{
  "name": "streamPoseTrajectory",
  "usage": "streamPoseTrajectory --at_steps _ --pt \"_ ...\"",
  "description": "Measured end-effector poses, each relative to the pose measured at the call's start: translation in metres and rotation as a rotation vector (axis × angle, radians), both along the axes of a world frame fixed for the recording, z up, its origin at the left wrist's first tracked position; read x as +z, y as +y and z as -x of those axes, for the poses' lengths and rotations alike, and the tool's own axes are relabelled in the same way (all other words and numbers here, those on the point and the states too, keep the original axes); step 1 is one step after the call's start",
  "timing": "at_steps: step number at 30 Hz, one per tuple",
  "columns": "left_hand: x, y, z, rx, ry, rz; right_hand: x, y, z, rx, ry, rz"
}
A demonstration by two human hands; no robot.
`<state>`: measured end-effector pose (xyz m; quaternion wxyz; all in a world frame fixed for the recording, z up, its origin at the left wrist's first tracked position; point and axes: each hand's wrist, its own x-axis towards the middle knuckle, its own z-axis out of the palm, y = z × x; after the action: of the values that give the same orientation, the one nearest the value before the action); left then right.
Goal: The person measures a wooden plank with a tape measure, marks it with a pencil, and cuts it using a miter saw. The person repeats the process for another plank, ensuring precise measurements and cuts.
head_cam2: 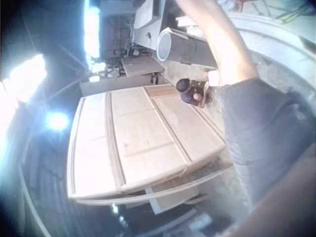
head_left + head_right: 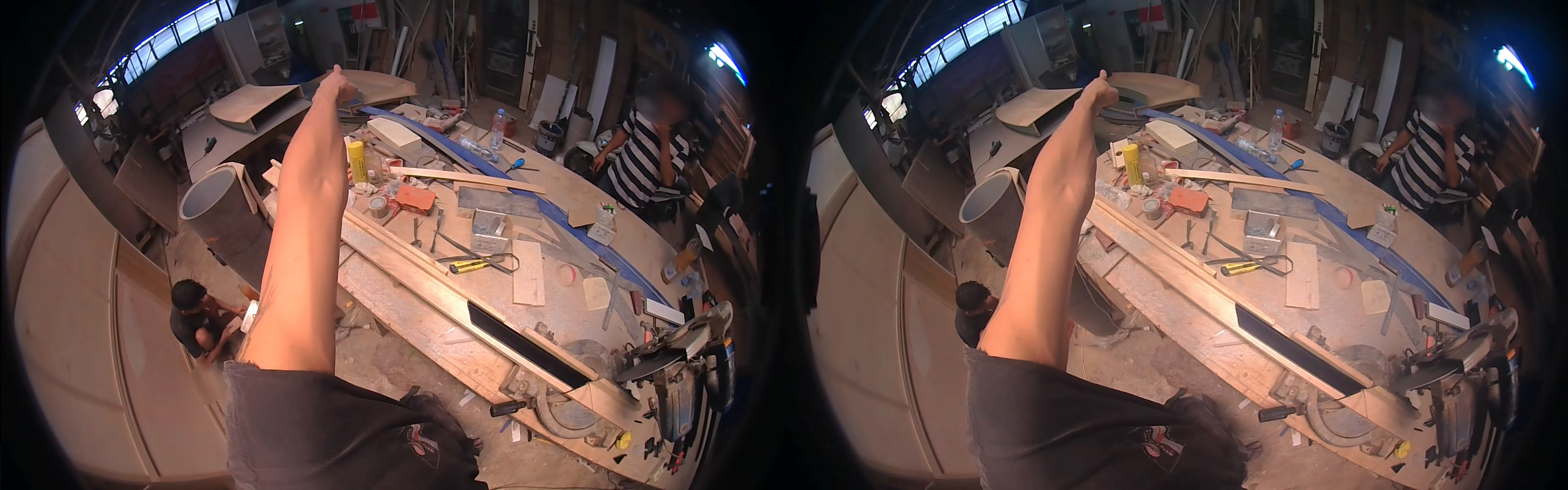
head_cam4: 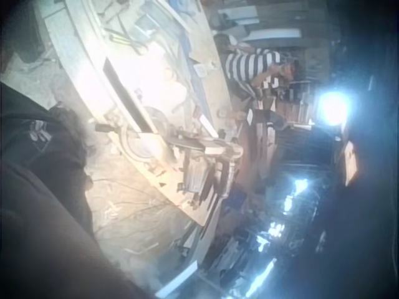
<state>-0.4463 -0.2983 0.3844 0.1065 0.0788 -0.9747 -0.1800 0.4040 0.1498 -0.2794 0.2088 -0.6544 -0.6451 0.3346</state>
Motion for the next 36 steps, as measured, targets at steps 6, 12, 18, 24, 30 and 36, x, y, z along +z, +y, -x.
streamPoseTrajectory --at_steps 6,12,18,24,30,36 --pt "0.020 0.006 -0.007 0.003 0.027 -0.133 -0.072 -0.026 -0.048 -0.230 0.087 -0.223" --pt "-0.170 0.086 -0.097 -0.568 0.225 -0.345 -0.087 -0.060 -0.154 0.954 -0.792 -0.040" --pt "-0.381 0.196 -0.322 -0.606 0.073 -0.629 0.008 -0.075 -0.121 0.205 -0.174 0.314" --pt "-0.419 0.239 -0.398 -0.410 0.008 -0.617 0.134 -0.029 -0.014 0.212 0.154 0.238" --pt "-0.438 0.259 -0.407 -0.313 -0.012 -0.474 0.205 0.002 0.115 0.136 0.546 0.327" --pt "-0.434 0.268 -0.400 -0.210 -0.110 -0.436 0.243 0.057 0.197 -0.037 0.770 0.264"
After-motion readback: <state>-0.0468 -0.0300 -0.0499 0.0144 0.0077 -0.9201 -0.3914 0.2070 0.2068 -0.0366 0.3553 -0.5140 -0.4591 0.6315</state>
